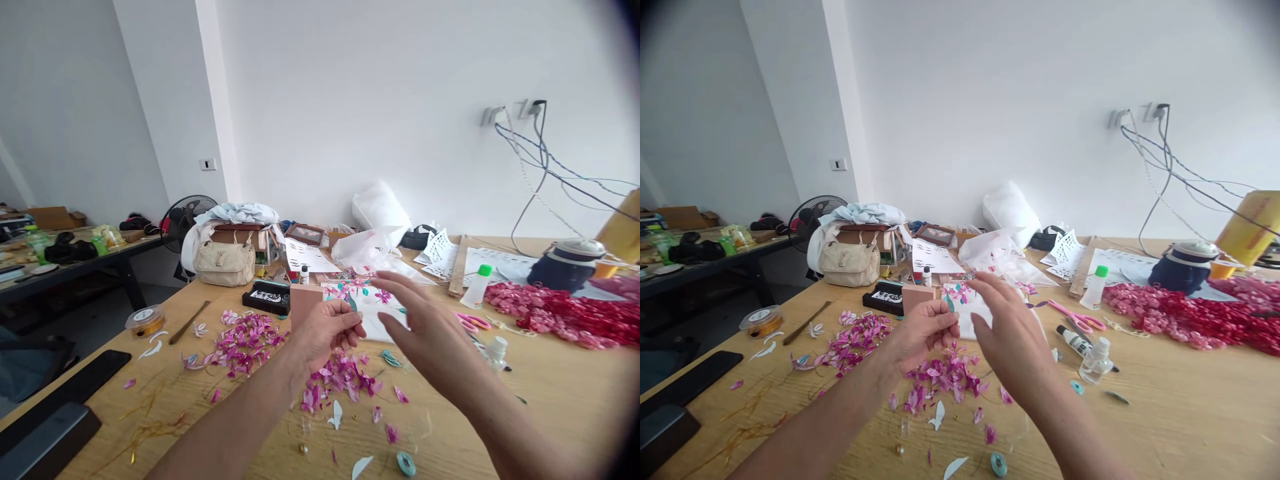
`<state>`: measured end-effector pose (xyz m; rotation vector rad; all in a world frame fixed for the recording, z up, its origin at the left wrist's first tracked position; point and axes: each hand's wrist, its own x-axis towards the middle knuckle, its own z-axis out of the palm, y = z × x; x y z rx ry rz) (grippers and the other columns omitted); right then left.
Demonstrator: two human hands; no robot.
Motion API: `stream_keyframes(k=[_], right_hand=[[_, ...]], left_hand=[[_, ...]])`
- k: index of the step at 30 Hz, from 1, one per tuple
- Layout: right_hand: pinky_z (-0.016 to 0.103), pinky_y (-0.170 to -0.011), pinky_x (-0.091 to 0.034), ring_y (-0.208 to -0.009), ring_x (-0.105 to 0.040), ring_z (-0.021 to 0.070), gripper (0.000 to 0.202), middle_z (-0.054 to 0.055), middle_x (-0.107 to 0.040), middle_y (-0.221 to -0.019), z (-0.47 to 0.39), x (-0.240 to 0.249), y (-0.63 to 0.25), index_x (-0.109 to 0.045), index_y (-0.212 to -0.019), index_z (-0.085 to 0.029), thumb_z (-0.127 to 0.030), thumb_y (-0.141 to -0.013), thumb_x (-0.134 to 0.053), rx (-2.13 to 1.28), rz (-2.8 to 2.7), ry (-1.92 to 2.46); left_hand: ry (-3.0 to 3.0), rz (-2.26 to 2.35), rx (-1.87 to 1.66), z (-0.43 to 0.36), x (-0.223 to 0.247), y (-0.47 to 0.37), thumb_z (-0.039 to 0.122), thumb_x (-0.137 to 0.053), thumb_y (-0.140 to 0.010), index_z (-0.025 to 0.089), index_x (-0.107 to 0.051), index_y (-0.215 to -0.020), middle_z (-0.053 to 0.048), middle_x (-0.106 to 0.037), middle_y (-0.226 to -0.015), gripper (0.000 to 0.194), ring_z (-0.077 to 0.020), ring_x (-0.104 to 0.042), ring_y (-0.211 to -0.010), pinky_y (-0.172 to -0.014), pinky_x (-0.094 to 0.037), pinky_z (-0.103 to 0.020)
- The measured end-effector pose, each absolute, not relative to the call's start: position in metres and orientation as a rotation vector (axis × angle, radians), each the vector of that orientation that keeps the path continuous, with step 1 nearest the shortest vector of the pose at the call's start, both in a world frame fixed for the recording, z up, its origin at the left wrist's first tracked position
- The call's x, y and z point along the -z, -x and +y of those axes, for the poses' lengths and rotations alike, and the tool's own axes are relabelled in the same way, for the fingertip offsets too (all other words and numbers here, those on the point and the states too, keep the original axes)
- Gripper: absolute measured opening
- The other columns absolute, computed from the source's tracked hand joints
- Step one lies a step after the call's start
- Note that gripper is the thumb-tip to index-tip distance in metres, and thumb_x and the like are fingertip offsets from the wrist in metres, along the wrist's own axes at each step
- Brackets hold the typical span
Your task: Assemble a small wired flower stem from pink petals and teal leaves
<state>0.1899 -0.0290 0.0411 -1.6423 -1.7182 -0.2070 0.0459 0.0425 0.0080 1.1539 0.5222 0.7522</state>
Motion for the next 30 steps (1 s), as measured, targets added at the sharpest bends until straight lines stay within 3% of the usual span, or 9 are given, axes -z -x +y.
stream_keyframes(k=[2, 5, 8, 10, 14, 20, 23, 26, 30], right_hand=[[0.038, -0.075, -0.048, -0.094, -0.061, 0.0243, 0.041, 0.010, -0.061, -0.118, -0.028, -0.038, -0.183, -0.056, -0.112, -0.019, -0.017, -0.071, -0.047, -0.088, -1.734, 1.672], [0.030, -0.063, -0.047, -0.074, -0.063, 0.0180, 0.031, 0.006, -0.068, -0.088, -0.024, -0.028, -0.181, -0.054, -0.101, -0.019, -0.017, -0.071, -0.046, -0.365, -1.670, 1.639], [0.023, -0.047, -0.037, -0.053, -0.052, 0.0130, 0.011, -0.002, -0.058, -0.059, -0.022, -0.023, -0.184, -0.054, -0.080, -0.020, -0.021, -0.073, -0.046, -0.420, -1.681, 1.639], [0.022, -0.043, -0.029, -0.047, -0.042, 0.0107, 0.009, -0.004, -0.049, -0.051, -0.024, -0.024, -0.187, -0.053, -0.066, -0.020, -0.023, -0.073, -0.047, -0.424, -1.718, 1.666], [0.021, -0.042, -0.023, -0.046, -0.033, 0.0094, 0.017, -0.005, -0.042, -0.047, -0.028, -0.027, -0.189, -0.056, -0.056, -0.020, -0.026, -0.071, -0.049, -0.461, -1.707, 1.712], [0.023, -0.046, -0.026, -0.049, -0.038, 0.0095, 0.019, -0.003, -0.051, -0.051, -0.028, -0.022, -0.191, -0.057, -0.056, -0.019, -0.032, -0.070, -0.054, -0.629, -1.542, 1.528], [0.022, -0.043, -0.019, -0.044, -0.028, 0.0072, 0.020, -0.007, -0.040, -0.046, -0.028, -0.018, -0.192, -0.055, -0.057, -0.019, -0.035, -0.068, -0.057, -0.713, -1.439, 1.493], [0.022, -0.043, -0.011, -0.042, -0.018, 0.0062, 0.020, -0.011, -0.024, -0.043, -0.029, -0.015, -0.192, -0.052, -0.063, -0.020, -0.038, -0.069, -0.058, -0.776, -1.346, 1.489], [0.020, -0.041, -0.012, -0.040, -0.019, 0.0062, 0.019, -0.012, -0.024, -0.043, -0.032, -0.013, -0.188, -0.050, -0.068, -0.020, -0.038, -0.072, -0.054, -0.790, -1.289, 1.489]], left_hand=[[-1.178, 0.513, -0.753, 0.042, -0.008, -0.046, 0.037, -0.075, -0.061, 0.013, -0.048, -0.064, 0.001, -0.059, -0.058, 0.035, -0.0039, -0.048, -0.043, -0.041, -0.028, -0.016], [-1.217, 0.490, -0.731, 0.041, -0.006, -0.047, 0.038, -0.074, -0.062, 0.014, -0.048, -0.065, 0.001, -0.058, -0.057, 0.036, -0.0044, -0.048, -0.044, -0.042, -0.029, -0.017], [-1.227, 0.506, -0.683, 0.040, -0.006, -0.047, 0.039, -0.075, -0.060, 0.014, -0.048, -0.065, 0.002, -0.058, -0.056, 0.037, -0.0047, -0.048, -0.044, -0.042, -0.029, -0.017], [-1.235, 0.518, -0.647, 0.039, -0.005, -0.047, 0.039, -0.076, -0.059, 0.014, -0.048, -0.066, 0.002, -0.058, -0.057, 0.038, -0.0046, -0.049, -0.044, -0.043, -0.030, -0.017], [-1.263, 0.505, -0.613, 0.038, -0.005, -0.047, 0.040, -0.075, -0.061, 0.013, -0.049, -0.068, 0.001, -0.059, -0.058, 0.038, -0.0047, -0.051, -0.046, -0.044, -0.032, -0.017], [-1.276, 0.453, -0.640, 0.034, -0.004, -0.051, 0.041, -0.070, -0.066, 0.014, -0.051, -0.078, 0.001, -0.060, -0.064, 0.035, -0.0053, -0.053, -0.046, -0.042, -0.032, -0.017], [-1.272, 0.463, -0.681, 0.032, -0.001, -0.052, 0.042, -0.070, -0.065, 0.015, -0.052, -0.082, 0.004, -0.057, -0.064, 0.037, -0.0045, -0.051, -0.042, -0.037, -0.025, -0.017], [-1.299, 0.523, -0.744, 0.031, 0.001, -0.054, 0.043, -0.069, -0.065, 0.016, -0.051, -0.078, 0.007, -0.048, -0.049, 0.035, -0.0039, -0.042, -0.038, -0.037, -0.020, -0.017], [-1.302, 0.568, -0.818, 0.025, 0.002, -0.060, 0.045, -0.069, -0.065, 0.017, -0.051, -0.074, 0.008, -0.043, -0.043, 0.035, -0.0044, -0.036, -0.040, -0.040, -0.021, -0.017]])
